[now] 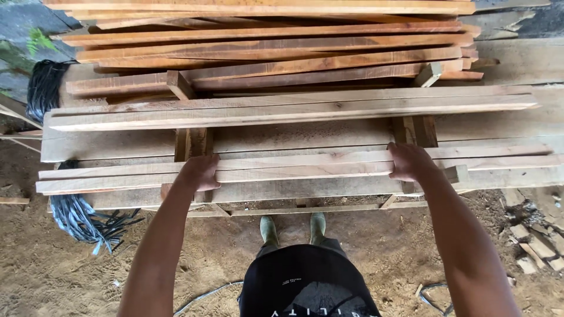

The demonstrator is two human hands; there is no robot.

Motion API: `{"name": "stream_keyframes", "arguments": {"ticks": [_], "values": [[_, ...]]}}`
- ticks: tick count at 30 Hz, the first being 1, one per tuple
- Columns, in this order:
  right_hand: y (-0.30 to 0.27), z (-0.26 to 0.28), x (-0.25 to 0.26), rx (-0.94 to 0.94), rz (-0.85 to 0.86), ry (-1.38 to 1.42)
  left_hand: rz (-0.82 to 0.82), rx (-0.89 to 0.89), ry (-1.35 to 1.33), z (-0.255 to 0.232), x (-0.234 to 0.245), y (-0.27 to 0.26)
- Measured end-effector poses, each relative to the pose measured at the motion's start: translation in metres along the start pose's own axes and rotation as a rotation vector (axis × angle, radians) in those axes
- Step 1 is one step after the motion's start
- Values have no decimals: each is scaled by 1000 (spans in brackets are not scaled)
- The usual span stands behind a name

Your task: Organizing and tying several wooden planks together using a strap.

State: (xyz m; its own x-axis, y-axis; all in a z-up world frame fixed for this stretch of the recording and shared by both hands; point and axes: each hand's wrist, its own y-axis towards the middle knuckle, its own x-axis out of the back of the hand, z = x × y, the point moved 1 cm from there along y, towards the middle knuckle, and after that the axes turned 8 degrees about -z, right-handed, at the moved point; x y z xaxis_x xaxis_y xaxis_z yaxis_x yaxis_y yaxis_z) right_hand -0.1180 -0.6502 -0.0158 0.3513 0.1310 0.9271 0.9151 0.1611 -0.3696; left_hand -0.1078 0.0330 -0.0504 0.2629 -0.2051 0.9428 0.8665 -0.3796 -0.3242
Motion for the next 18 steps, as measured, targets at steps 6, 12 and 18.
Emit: {"name": "stream_keyframes", "arguments": {"ticks": [6,12,18], "values": [[-9,22,32,-13,70,24,108,9,-136,-14,49,-12],[-35,128,129,80,170,201,201,41,-285,-66,147,-31],[-1,189,127,133,172,216,169,-48,-443,-130,197,-12]]}}
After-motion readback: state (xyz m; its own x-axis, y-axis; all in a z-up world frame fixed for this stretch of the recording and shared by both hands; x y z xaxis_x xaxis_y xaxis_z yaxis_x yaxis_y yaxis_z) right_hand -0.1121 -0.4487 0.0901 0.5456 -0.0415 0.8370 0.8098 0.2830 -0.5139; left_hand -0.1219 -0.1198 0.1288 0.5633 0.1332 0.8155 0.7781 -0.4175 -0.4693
